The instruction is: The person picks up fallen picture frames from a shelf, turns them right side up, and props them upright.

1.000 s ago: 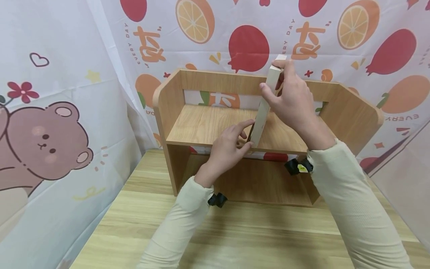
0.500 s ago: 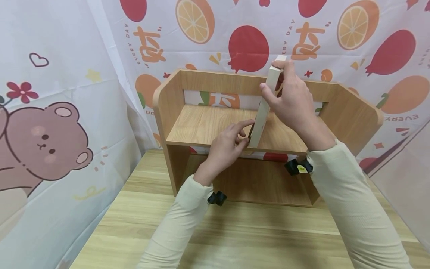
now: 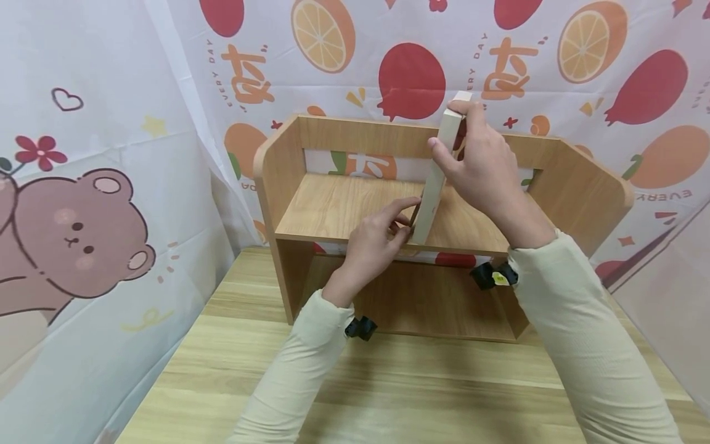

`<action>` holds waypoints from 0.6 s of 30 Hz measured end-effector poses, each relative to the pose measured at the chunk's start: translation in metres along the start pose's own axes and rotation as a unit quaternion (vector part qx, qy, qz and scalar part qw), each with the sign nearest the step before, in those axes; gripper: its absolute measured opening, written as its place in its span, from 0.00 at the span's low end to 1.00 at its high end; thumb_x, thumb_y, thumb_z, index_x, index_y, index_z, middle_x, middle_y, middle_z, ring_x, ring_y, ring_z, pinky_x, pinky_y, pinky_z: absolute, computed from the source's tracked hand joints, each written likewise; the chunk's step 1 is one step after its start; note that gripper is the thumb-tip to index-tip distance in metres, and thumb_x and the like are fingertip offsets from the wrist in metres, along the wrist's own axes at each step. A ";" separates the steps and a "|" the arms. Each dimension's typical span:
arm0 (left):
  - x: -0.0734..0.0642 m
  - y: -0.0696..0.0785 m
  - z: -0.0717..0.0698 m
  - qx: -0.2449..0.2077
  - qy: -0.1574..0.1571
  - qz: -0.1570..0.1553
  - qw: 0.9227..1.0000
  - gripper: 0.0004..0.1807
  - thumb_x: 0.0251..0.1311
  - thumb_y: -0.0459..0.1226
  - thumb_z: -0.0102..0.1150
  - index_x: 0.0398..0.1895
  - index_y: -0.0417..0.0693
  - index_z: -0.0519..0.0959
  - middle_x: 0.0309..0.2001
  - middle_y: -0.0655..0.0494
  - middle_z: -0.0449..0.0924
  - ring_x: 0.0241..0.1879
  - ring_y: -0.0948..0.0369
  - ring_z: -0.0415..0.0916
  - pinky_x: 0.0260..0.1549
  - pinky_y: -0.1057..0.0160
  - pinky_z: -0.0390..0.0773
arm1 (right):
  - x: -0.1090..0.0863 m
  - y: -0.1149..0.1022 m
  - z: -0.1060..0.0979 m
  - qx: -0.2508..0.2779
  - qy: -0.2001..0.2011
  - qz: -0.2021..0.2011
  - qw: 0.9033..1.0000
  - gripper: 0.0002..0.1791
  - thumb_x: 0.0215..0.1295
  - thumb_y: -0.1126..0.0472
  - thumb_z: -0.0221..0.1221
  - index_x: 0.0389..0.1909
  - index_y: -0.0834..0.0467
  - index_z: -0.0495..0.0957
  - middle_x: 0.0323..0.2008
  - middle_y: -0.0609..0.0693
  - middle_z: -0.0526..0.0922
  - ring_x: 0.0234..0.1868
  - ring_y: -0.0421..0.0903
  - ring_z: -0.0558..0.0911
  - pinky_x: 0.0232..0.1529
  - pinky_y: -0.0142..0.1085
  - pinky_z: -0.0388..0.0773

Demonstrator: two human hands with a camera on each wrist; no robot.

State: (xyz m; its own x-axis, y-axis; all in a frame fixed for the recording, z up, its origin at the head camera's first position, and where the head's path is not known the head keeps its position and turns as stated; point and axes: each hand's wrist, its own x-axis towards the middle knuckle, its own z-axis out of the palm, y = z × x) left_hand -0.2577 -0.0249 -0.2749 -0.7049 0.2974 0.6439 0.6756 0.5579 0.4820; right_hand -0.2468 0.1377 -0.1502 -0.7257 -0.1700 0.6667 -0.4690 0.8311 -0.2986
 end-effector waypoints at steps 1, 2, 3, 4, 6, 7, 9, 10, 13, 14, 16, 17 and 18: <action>0.000 0.000 0.000 0.002 0.002 0.001 1.000 0.25 0.62 0.32 0.59 0.61 0.60 0.72 0.38 0.56 0.86 0.34 0.62 0.83 0.17 0.70 0.64 | 0.000 -0.001 0.000 -0.003 -0.003 0.000 1.000 0.30 0.68 0.51 0.54 0.65 0.61 0.59 0.37 0.59 0.77 0.31 0.53 0.74 0.30 0.41 0.69; 0.000 0.000 0.000 0.006 0.004 0.001 1.000 0.24 0.62 0.32 0.59 0.61 0.60 0.72 0.38 0.56 0.86 0.32 0.62 0.83 0.17 0.70 0.63 | 0.000 -0.001 -0.001 -0.006 -0.005 0.000 1.000 0.30 0.68 0.51 0.54 0.65 0.61 0.59 0.38 0.59 0.77 0.31 0.52 0.74 0.30 0.41 0.69; 0.000 0.000 0.000 0.010 0.007 0.002 1.000 0.24 0.62 0.32 0.59 0.61 0.59 0.72 0.38 0.56 0.87 0.31 0.62 0.82 0.16 0.70 0.63 | 0.000 -0.002 -0.001 -0.008 -0.007 0.000 1.000 0.30 0.68 0.51 0.54 0.65 0.61 0.59 0.38 0.59 0.77 0.31 0.52 0.75 0.29 0.41 0.69; 0.000 0.000 0.001 0.015 0.010 0.003 1.000 0.24 0.61 0.32 0.59 0.60 0.59 0.73 0.38 0.56 0.87 0.29 0.63 0.82 0.16 0.71 0.62 | 0.001 -0.002 -0.001 -0.009 -0.009 0.000 1.000 0.30 0.68 0.51 0.54 0.66 0.61 0.59 0.38 0.59 0.77 0.31 0.52 0.75 0.29 0.41 0.69; 0.000 0.000 0.001 0.024 0.017 0.004 1.000 0.24 0.61 0.31 0.59 0.60 0.59 0.73 0.37 0.56 0.87 0.25 0.64 0.80 0.15 0.71 0.60 | 0.001 -0.002 -0.001 -0.011 -0.011 0.001 1.000 0.30 0.68 0.51 0.54 0.66 0.61 0.59 0.38 0.59 0.77 0.31 0.52 0.75 0.29 0.41 0.69; 0.000 0.000 0.001 0.029 0.021 0.004 0.999 0.24 0.61 0.31 0.59 0.60 0.59 0.74 0.37 0.56 0.87 0.24 0.65 0.78 0.14 0.71 0.59 | 0.001 -0.002 -0.001 -0.011 -0.011 0.002 1.000 0.31 0.68 0.51 0.54 0.66 0.61 0.59 0.38 0.59 0.76 0.31 0.52 0.75 0.29 0.41 0.69; 0.000 0.000 0.000 0.037 0.028 0.004 0.999 0.24 0.60 0.31 0.59 0.60 0.59 0.74 0.37 0.56 0.87 0.21 0.65 0.75 0.14 0.71 0.57 | 0.002 -0.003 -0.001 -0.008 -0.013 0.005 1.000 0.31 0.68 0.51 0.54 0.66 0.60 0.59 0.38 0.58 0.76 0.32 0.52 0.75 0.30 0.41 0.69; 0.000 0.000 0.000 0.040 0.031 0.003 0.999 0.24 0.60 0.31 0.60 0.59 0.59 0.74 0.36 0.57 0.87 0.20 0.66 0.74 0.14 0.71 0.57 | 0.002 -0.003 -0.001 -0.008 -0.015 0.007 1.000 0.31 0.68 0.51 0.54 0.66 0.60 0.59 0.38 0.58 0.76 0.32 0.52 0.75 0.30 0.41 0.69; -0.001 -0.001 0.000 0.047 0.037 -0.002 0.998 0.25 0.59 0.31 0.60 0.59 0.60 0.75 0.36 0.57 0.87 0.19 0.66 0.71 0.13 0.71 0.56 | 0.003 -0.005 0.000 -0.005 -0.022 0.010 1.000 0.31 0.68 0.51 0.55 0.66 0.59 0.59 0.38 0.58 0.75 0.32 0.51 0.74 0.30 0.41 0.68; -0.001 -0.002 0.000 0.049 0.039 -0.002 0.998 0.25 0.59 0.31 0.60 0.59 0.60 0.75 0.36 0.57 0.87 0.18 0.66 0.71 0.13 0.71 0.56 | 0.004 -0.005 0.000 -0.004 -0.023 0.010 1.000 0.31 0.68 0.51 0.55 0.66 0.59 0.59 0.38 0.57 0.74 0.32 0.51 0.74 0.30 0.41 0.68; -0.001 -0.003 0.000 0.052 0.043 -0.003 0.998 0.25 0.59 0.31 0.60 0.59 0.60 0.75 0.36 0.57 0.87 0.18 0.66 0.70 0.13 0.70 0.56 | 0.005 -0.006 0.001 -0.003 -0.025 0.009 1.000 0.31 0.68 0.50 0.54 0.66 0.58 0.60 0.37 0.57 0.74 0.32 0.51 0.73 0.30 0.40 0.68; -0.001 -0.003 -0.001 0.052 0.044 -0.004 0.998 0.25 0.59 0.31 0.60 0.59 0.60 0.75 0.36 0.57 0.87 0.18 0.66 0.70 0.13 0.70 0.56 | 0.005 -0.006 0.001 -0.002 -0.024 0.007 1.000 0.30 0.68 0.50 0.55 0.66 0.58 0.60 0.37 0.57 0.74 0.32 0.51 0.73 0.30 0.40 0.68; -0.001 -0.004 -0.001 0.052 0.045 -0.005 0.998 0.25 0.59 0.31 0.60 0.59 0.61 0.75 0.36 0.57 0.87 0.18 0.66 0.70 0.13 0.70 0.56 | 0.006 -0.006 0.001 -0.001 -0.024 0.006 1.000 0.30 0.68 0.50 0.54 0.66 0.58 0.60 0.37 0.57 0.74 0.32 0.51 0.73 0.30 0.40 0.68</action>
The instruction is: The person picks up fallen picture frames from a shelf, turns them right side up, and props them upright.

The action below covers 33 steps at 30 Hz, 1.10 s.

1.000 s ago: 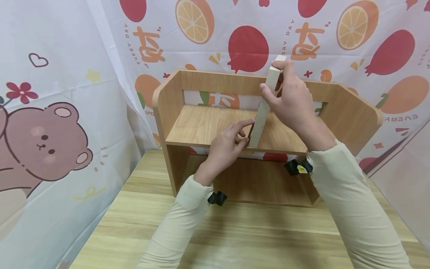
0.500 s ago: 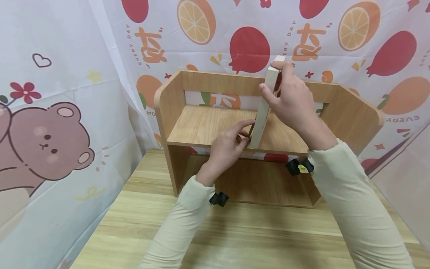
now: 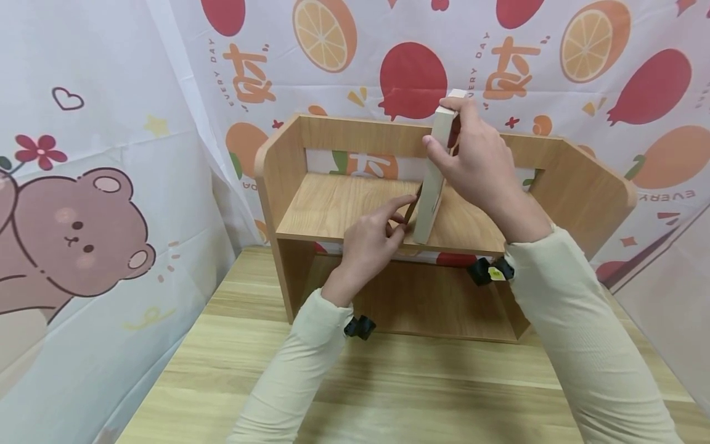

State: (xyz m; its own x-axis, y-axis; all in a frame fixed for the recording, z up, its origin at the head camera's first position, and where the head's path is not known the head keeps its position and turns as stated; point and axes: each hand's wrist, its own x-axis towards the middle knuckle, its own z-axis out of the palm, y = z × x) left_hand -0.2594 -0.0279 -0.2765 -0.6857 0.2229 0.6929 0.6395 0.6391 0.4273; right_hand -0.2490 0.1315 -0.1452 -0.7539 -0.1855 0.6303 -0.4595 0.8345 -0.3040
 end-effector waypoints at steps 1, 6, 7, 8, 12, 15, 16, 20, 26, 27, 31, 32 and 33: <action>0.000 -0.001 0.000 0.000 0.001 -0.002 1.000 0.25 0.58 0.31 0.60 0.59 0.61 0.76 0.36 0.58 0.87 0.18 0.66 0.71 0.13 0.70 0.57 | 0.001 0.000 0.000 0.001 0.000 -0.001 1.000 0.30 0.68 0.50 0.54 0.66 0.58 0.60 0.36 0.57 0.74 0.32 0.51 0.73 0.30 0.40 0.68; 0.001 -0.003 -0.003 0.000 -0.003 -0.013 1.000 0.25 0.59 0.31 0.60 0.59 0.62 0.76 0.36 0.58 0.87 0.19 0.66 0.72 0.13 0.70 0.57 | 0.004 -0.001 0.001 0.005 -0.004 -0.009 1.000 0.29 0.68 0.51 0.55 0.66 0.58 0.61 0.37 0.57 0.75 0.33 0.51 0.74 0.31 0.40 0.68; 0.001 -0.003 -0.004 0.001 -0.004 -0.015 1.000 0.25 0.59 0.31 0.60 0.59 0.62 0.76 0.36 0.58 0.87 0.19 0.66 0.72 0.13 0.70 0.57 | 0.004 -0.001 0.001 0.006 -0.005 -0.010 1.000 0.29 0.68 0.51 0.55 0.65 0.58 0.61 0.37 0.57 0.75 0.33 0.51 0.74 0.31 0.40 0.68; 0.001 -0.003 -0.004 0.001 -0.004 -0.015 1.000 0.25 0.59 0.31 0.60 0.59 0.62 0.76 0.36 0.57 0.87 0.19 0.66 0.72 0.13 0.70 0.57 | 0.005 -0.001 0.001 0.007 -0.006 -0.012 1.000 0.29 0.68 0.51 0.55 0.65 0.58 0.61 0.37 0.57 0.75 0.33 0.51 0.74 0.32 0.40 0.68; 0.002 -0.005 -0.006 -0.001 -0.002 -0.019 1.000 0.24 0.59 0.31 0.60 0.58 0.61 0.76 0.36 0.57 0.87 0.19 0.65 0.73 0.13 0.69 0.58 | 0.008 -0.003 0.003 0.007 -0.011 -0.022 1.000 0.29 0.67 0.52 0.55 0.66 0.57 0.62 0.37 0.57 0.75 0.33 0.50 0.74 0.32 0.39 0.69; 0.002 -0.007 -0.007 -0.003 0.001 -0.024 1.000 0.24 0.59 0.31 0.60 0.58 0.61 0.76 0.36 0.56 0.87 0.19 0.65 0.72 0.13 0.69 0.57 | 0.010 -0.004 0.004 0.006 -0.015 -0.031 0.999 0.29 0.68 0.52 0.55 0.67 0.56 0.63 0.36 0.57 0.75 0.33 0.49 0.74 0.31 0.39 0.69; 0.002 -0.007 -0.007 -0.004 0.002 -0.025 1.000 0.24 0.59 0.31 0.60 0.58 0.61 0.76 0.36 0.56 0.87 0.19 0.65 0.72 0.13 0.69 0.57 | 0.011 -0.004 0.004 0.006 -0.017 -0.032 0.999 0.29 0.68 0.52 0.55 0.67 0.56 0.63 0.36 0.56 0.75 0.32 0.49 0.74 0.31 0.39 0.68; 0.003 -0.008 -0.009 -0.008 0.002 -0.031 0.999 0.25 0.58 0.30 0.60 0.57 0.62 0.77 0.36 0.57 0.87 0.19 0.65 0.72 0.13 0.69 0.58 | 0.012 -0.005 0.004 0.006 -0.021 -0.040 0.999 0.29 0.68 0.52 0.55 0.67 0.55 0.62 0.36 0.56 0.75 0.31 0.49 0.73 0.30 0.38 0.68; 0.001 -0.010 -0.012 -0.007 -0.002 -0.040 0.999 0.25 0.58 0.31 0.60 0.57 0.63 0.77 0.36 0.58 0.87 0.21 0.66 0.74 0.13 0.68 0.59 | 0.012 -0.004 0.004 0.009 -0.032 -0.050 0.998 0.29 0.67 0.53 0.55 0.67 0.55 0.62 0.35 0.55 0.74 0.29 0.49 0.73 0.31 0.38 0.68; 0.001 -0.011 -0.013 -0.005 -0.002 -0.042 0.999 0.24 0.59 0.31 0.60 0.57 0.63 0.77 0.36 0.58 0.87 0.21 0.66 0.75 0.13 0.68 0.59 | 0.012 -0.004 0.004 0.008 -0.035 -0.053 0.998 0.29 0.67 0.54 0.55 0.67 0.55 0.62 0.35 0.55 0.73 0.29 0.49 0.72 0.31 0.38 0.68; -0.001 -0.013 -0.014 -0.003 -0.001 -0.045 0.999 0.24 0.59 0.31 0.60 0.57 0.63 0.77 0.36 0.57 0.87 0.22 0.65 0.77 0.13 0.68 0.59 | 0.013 -0.004 0.005 0.004 -0.046 -0.063 0.997 0.29 0.68 0.53 0.55 0.68 0.55 0.62 0.34 0.55 0.73 0.28 0.49 0.72 0.30 0.38 0.68; -0.001 -0.014 -0.014 -0.003 -0.001 -0.046 0.999 0.24 0.59 0.31 0.60 0.57 0.63 0.77 0.36 0.57 0.87 0.22 0.65 0.77 0.13 0.68 0.59 | 0.013 -0.004 0.005 0.002 -0.048 -0.064 0.997 0.29 0.68 0.53 0.55 0.68 0.54 0.62 0.34 0.54 0.72 0.28 0.49 0.72 0.30 0.38 0.68; -0.001 -0.015 -0.015 -0.003 -0.001 -0.047 0.999 0.24 0.59 0.31 0.60 0.57 0.63 0.77 0.36 0.58 0.87 0.22 0.65 0.77 0.13 0.68 0.60 | 0.013 -0.004 0.006 0.001 -0.051 -0.063 0.997 0.29 0.68 0.53 0.55 0.68 0.54 0.62 0.34 0.54 0.72 0.28 0.49 0.72 0.30 0.38 0.68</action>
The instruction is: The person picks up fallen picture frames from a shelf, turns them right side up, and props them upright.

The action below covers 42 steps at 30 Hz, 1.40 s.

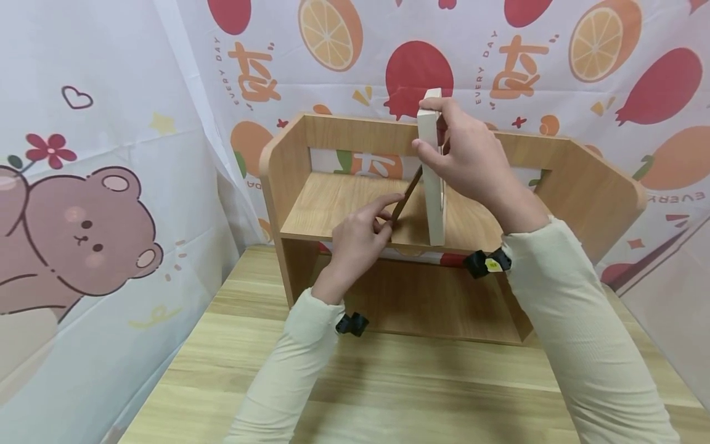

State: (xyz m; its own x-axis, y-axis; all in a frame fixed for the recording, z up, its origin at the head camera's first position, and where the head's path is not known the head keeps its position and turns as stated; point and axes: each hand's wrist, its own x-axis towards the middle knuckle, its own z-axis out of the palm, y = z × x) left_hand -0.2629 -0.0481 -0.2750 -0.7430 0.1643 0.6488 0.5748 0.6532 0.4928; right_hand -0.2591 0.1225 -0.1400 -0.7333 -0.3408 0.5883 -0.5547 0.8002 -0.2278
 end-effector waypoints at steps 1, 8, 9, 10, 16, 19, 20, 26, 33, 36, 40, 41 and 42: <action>0.000 -0.001 0.000 0.000 0.001 0.000 1.000 0.24 0.59 0.31 0.60 0.57 0.63 0.77 0.36 0.58 0.87 0.22 0.65 0.77 0.14 0.68 0.60 | 0.000 0.000 0.000 -0.001 -0.002 0.000 1.000 0.29 0.68 0.53 0.56 0.68 0.54 0.62 0.34 0.54 0.72 0.28 0.49 0.72 0.30 0.38 0.68; -0.001 -0.004 -0.001 0.002 0.010 0.000 1.000 0.25 0.58 0.30 0.60 0.56 0.64 0.78 0.36 0.58 0.87 0.22 0.66 0.76 0.14 0.68 0.60 | 0.001 0.000 0.000 -0.006 -0.017 -0.001 1.000 0.30 0.67 0.53 0.56 0.68 0.52 0.62 0.34 0.53 0.72 0.29 0.48 0.71 0.29 0.38 0.67; -0.001 -0.005 -0.001 -0.001 0.011 0.001 1.000 0.24 0.58 0.30 0.61 0.56 0.64 0.78 0.36 0.58 0.87 0.22 0.66 0.76 0.14 0.68 0.60 | 0.001 0.000 0.000 -0.006 -0.017 -0.003 1.000 0.29 0.67 0.53 0.56 0.68 0.52 0.62 0.34 0.53 0.71 0.29 0.48 0.71 0.29 0.38 0.66; 0.000 -0.005 -0.001 -0.002 0.011 0.002 1.000 0.24 0.58 0.30 0.60 0.56 0.64 0.78 0.36 0.58 0.87 0.22 0.66 0.76 0.14 0.68 0.60 | 0.001 0.000 0.000 -0.005 -0.017 -0.005 1.000 0.29 0.67 0.53 0.56 0.68 0.52 0.62 0.34 0.53 0.71 0.28 0.48 0.71 0.29 0.38 0.66; -0.001 -0.007 -0.001 -0.007 0.007 0.003 1.000 0.24 0.59 0.30 0.60 0.56 0.64 0.78 0.35 0.58 0.87 0.23 0.66 0.78 0.14 0.68 0.60 | 0.000 0.004 -0.001 0.012 -0.027 -0.019 0.999 0.29 0.68 0.56 0.57 0.68 0.54 0.62 0.33 0.55 0.70 0.29 0.48 0.70 0.32 0.38 0.65; 0.000 -0.007 -0.003 -0.011 -0.001 0.000 1.000 0.24 0.59 0.31 0.60 0.57 0.64 0.77 0.36 0.58 0.86 0.24 0.65 0.78 0.14 0.68 0.61 | -0.001 0.006 -0.002 0.021 -0.036 -0.027 0.999 0.30 0.68 0.56 0.57 0.68 0.55 0.61 0.33 0.54 0.69 0.27 0.48 0.70 0.32 0.36 0.66; 0.000 -0.007 -0.003 -0.013 -0.005 -0.003 1.000 0.23 0.60 0.31 0.59 0.57 0.64 0.77 0.36 0.58 0.86 0.24 0.65 0.78 0.14 0.68 0.62 | -0.001 0.007 -0.003 0.024 -0.040 -0.030 0.998 0.30 0.68 0.56 0.57 0.69 0.55 0.61 0.32 0.53 0.69 0.27 0.48 0.70 0.32 0.36 0.66; 0.003 -0.009 -0.005 -0.033 -0.031 -0.021 0.999 0.22 0.62 0.33 0.59 0.57 0.66 0.77 0.37 0.59 0.85 0.26 0.65 0.78 0.16 0.67 0.64 | -0.001 0.014 -0.005 0.053 -0.062 -0.044 0.996 0.29 0.70 0.57 0.54 0.70 0.52 0.59 0.33 0.51 0.69 0.25 0.48 0.72 0.31 0.32 0.68; 0.004 -0.010 -0.005 -0.035 -0.036 -0.022 0.998 0.22 0.62 0.33 0.59 0.57 0.66 0.77 0.38 0.59 0.85 0.27 0.65 0.78 0.17 0.66 0.65 | -0.002 0.022 0.000 0.059 -0.063 -0.046 0.995 0.29 0.72 0.53 0.52 0.71 0.45 0.56 0.29 0.50 0.68 0.22 0.49 0.68 0.28 0.34 0.65; 0.004 -0.009 -0.005 -0.031 -0.035 -0.023 0.999 0.22 0.62 0.34 0.59 0.57 0.66 0.77 0.38 0.59 0.85 0.28 0.65 0.78 0.17 0.66 0.64 | -0.002 0.024 0.002 0.045 -0.053 -0.056 0.996 0.29 0.72 0.52 0.52 0.71 0.44 0.57 0.27 0.50 0.68 0.20 0.48 0.67 0.27 0.35 0.65; 0.004 -0.010 -0.005 -0.025 -0.030 -0.024 0.999 0.21 0.63 0.34 0.58 0.57 0.66 0.77 0.38 0.59 0.85 0.27 0.64 0.78 0.16 0.67 0.63 | -0.001 0.025 0.005 0.036 -0.039 -0.068 0.996 0.28 0.72 0.52 0.52 0.70 0.44 0.58 0.26 0.51 0.69 0.21 0.47 0.67 0.28 0.35 0.65; 0.004 -0.010 -0.004 -0.024 -0.029 -0.024 0.999 0.21 0.63 0.34 0.58 0.57 0.66 0.77 0.38 0.59 0.85 0.26 0.64 0.77 0.16 0.67 0.63 | 0.000 0.025 0.005 0.036 -0.036 -0.072 0.996 0.28 0.71 0.53 0.52 0.70 0.45 0.58 0.26 0.52 0.69 0.21 0.47 0.67 0.28 0.35 0.65; 0.005 -0.010 -0.004 -0.022 -0.026 -0.023 0.999 0.21 0.63 0.34 0.58 0.57 0.66 0.77 0.38 0.59 0.85 0.25 0.65 0.77 0.16 0.67 0.62 | 0.000 0.025 0.006 0.036 -0.033 -0.074 0.996 0.28 0.71 0.53 0.52 0.69 0.45 0.58 0.25 0.52 0.69 0.21 0.48 0.67 0.28 0.36 0.64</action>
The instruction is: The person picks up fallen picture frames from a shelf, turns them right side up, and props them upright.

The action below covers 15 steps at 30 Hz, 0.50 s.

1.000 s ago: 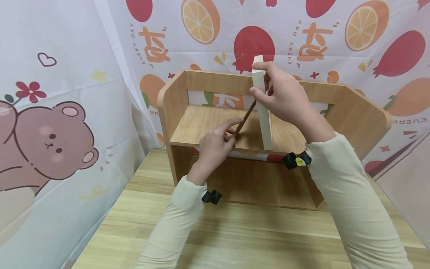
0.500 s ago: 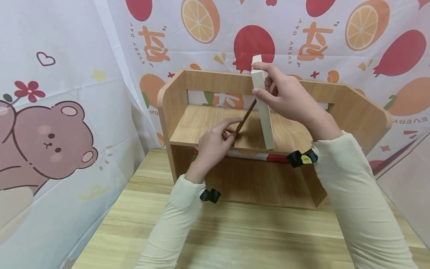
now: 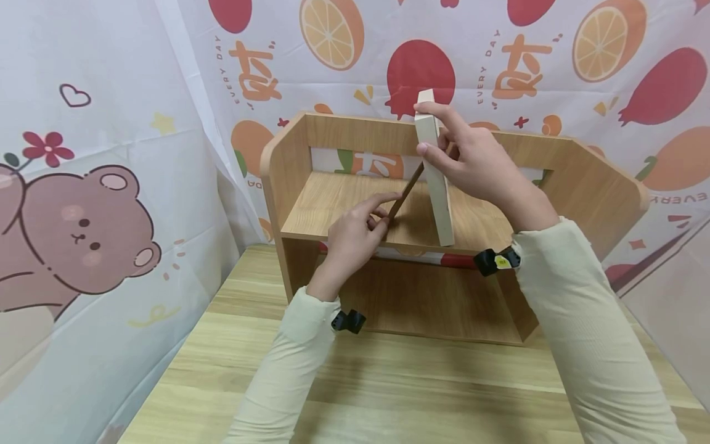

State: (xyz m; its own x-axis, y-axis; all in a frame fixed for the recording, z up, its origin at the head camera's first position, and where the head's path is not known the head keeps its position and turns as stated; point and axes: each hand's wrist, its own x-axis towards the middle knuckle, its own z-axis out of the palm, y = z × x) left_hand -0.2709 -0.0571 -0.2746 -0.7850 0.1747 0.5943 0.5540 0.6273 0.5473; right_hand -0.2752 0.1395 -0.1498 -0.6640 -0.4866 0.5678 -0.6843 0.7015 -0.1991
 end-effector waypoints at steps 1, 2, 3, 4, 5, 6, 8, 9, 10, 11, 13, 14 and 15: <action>0.000 0.000 0.000 0.002 0.002 0.001 1.000 0.21 0.63 0.34 0.58 0.57 0.67 0.77 0.37 0.59 0.85 0.25 0.65 0.77 0.15 0.67 0.62 | 0.000 0.000 0.000 0.001 0.003 -0.003 1.000 0.28 0.71 0.53 0.53 0.69 0.46 0.58 0.25 0.53 0.69 0.21 0.48 0.67 0.28 0.36 0.64; 0.000 0.000 0.001 0.003 0.004 0.001 1.000 0.22 0.63 0.34 0.58 0.57 0.67 0.77 0.37 0.59 0.85 0.25 0.65 0.77 0.15 0.67 0.62 | 0.000 0.000 0.001 0.001 0.005 -0.005 1.000 0.28 0.71 0.53 0.53 0.69 0.46 0.58 0.25 0.53 0.69 0.21 0.48 0.67 0.29 0.36 0.64; 0.001 -0.001 0.001 0.005 0.007 0.002 1.000 0.22 0.63 0.34 0.58 0.56 0.67 0.77 0.37 0.59 0.85 0.24 0.65 0.77 0.15 0.67 0.62 | 0.001 0.000 0.001 0.002 0.007 -0.006 1.000 0.28 0.71 0.53 0.53 0.69 0.46 0.59 0.24 0.53 0.69 0.21 0.48 0.67 0.29 0.36 0.64; 0.001 -0.001 0.001 0.006 0.010 0.002 1.000 0.22 0.63 0.34 0.58 0.56 0.67 0.77 0.37 0.59 0.85 0.24 0.65 0.77 0.15 0.66 0.63 | 0.001 0.000 0.001 0.002 0.009 -0.006 1.000 0.27 0.71 0.53 0.53 0.69 0.46 0.59 0.24 0.53 0.70 0.21 0.49 0.67 0.29 0.36 0.64; 0.001 -0.001 0.001 0.008 0.012 0.003 1.000 0.22 0.63 0.34 0.58 0.56 0.68 0.77 0.37 0.59 0.85 0.24 0.65 0.77 0.15 0.66 0.63 | 0.001 0.000 0.001 0.002 0.011 -0.007 1.000 0.27 0.71 0.53 0.53 0.69 0.46 0.59 0.24 0.53 0.70 0.21 0.49 0.67 0.29 0.36 0.64; 0.001 -0.001 0.002 0.009 0.015 0.004 1.000 0.22 0.63 0.34 0.58 0.56 0.68 0.77 0.37 0.59 0.85 0.24 0.65 0.77 0.15 0.66 0.62 | 0.001 0.000 0.002 0.002 0.011 -0.005 1.000 0.27 0.71 0.53 0.53 0.69 0.45 0.59 0.24 0.53 0.70 0.21 0.49 0.68 0.29 0.36 0.64; 0.001 -0.001 0.002 0.010 0.017 0.003 1.000 0.22 0.62 0.34 0.58 0.56 0.68 0.77 0.37 0.59 0.85 0.23 0.65 0.77 0.15 0.66 0.62 | 0.001 0.000 0.002 0.003 0.012 0.000 1.000 0.27 0.71 0.53 0.53 0.69 0.45 0.59 0.24 0.53 0.70 0.22 0.49 0.68 0.29 0.36 0.64; 0.002 -0.001 0.002 0.010 0.018 0.002 1.000 0.22 0.62 0.34 0.58 0.56 0.68 0.77 0.37 0.59 0.85 0.23 0.65 0.76 0.14 0.66 0.62 | 0.001 -0.001 0.002 0.003 0.012 0.003 1.000 0.27 0.71 0.53 0.52 0.69 0.44 0.59 0.24 0.53 0.70 0.22 0.49 0.68 0.29 0.36 0.65; 0.002 -0.001 0.002 0.011 0.018 0.002 1.000 0.22 0.62 0.34 0.58 0.56 0.68 0.77 0.37 0.59 0.85 0.23 0.65 0.76 0.14 0.66 0.62 | 0.002 -0.001 0.002 0.003 0.011 0.007 1.000 0.28 0.71 0.53 0.52 0.69 0.44 0.59 0.24 0.53 0.70 0.22 0.50 0.68 0.30 0.36 0.65; 0.002 -0.001 0.002 0.012 0.018 0.000 1.000 0.22 0.62 0.34 0.58 0.56 0.68 0.77 0.38 0.59 0.85 0.22 0.65 0.76 0.14 0.66 0.62 | 0.002 -0.001 0.002 0.003 0.011 0.010 1.000 0.28 0.71 0.53 0.52 0.69 0.44 0.59 0.25 0.53 0.70 0.22 0.50 0.68 0.30 0.36 0.65; 0.002 -0.001 0.002 0.014 0.018 -0.002 1.000 0.22 0.63 0.34 0.58 0.57 0.68 0.77 0.38 0.59 0.85 0.21 0.66 0.76 0.14 0.67 0.61 | 0.002 -0.002 0.003 0.003 0.009 0.016 1.000 0.28 0.71 0.52 0.52 0.70 0.44 0.58 0.25 0.54 0.70 0.23 0.49 0.68 0.30 0.37 0.65; 0.002 -0.001 0.002 0.015 0.017 -0.003 1.000 0.22 0.63 0.34 0.58 0.57 0.68 0.77 0.38 0.59 0.85 0.21 0.66 0.76 0.14 0.67 0.61 | 0.002 -0.002 0.003 0.002 0.009 0.018 1.000 0.28 0.71 0.52 0.52 0.70 0.44 0.58 0.26 0.54 0.70 0.23 0.49 0.68 0.30 0.37 0.66; 0.002 -0.001 0.003 0.016 0.017 -0.005 1.000 0.22 0.63 0.34 0.58 0.57 0.68 0.77 0.38 0.59 0.85 0.21 0.66 0.76 0.14 0.67 0.61 | 0.003 -0.002 0.004 0.002 0.009 0.020 1.000 0.28 0.71 0.52 0.52 0.70 0.44 0.58 0.26 0.54 0.71 0.23 0.49 0.68 0.30 0.37 0.66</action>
State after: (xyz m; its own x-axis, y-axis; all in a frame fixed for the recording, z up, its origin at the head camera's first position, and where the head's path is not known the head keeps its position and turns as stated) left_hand -0.2731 -0.0551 -0.2755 -0.7799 0.1425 0.6095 0.5367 0.6532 0.5341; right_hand -0.2765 0.1348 -0.1507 -0.6858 -0.4491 0.5727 -0.6583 0.7183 -0.2250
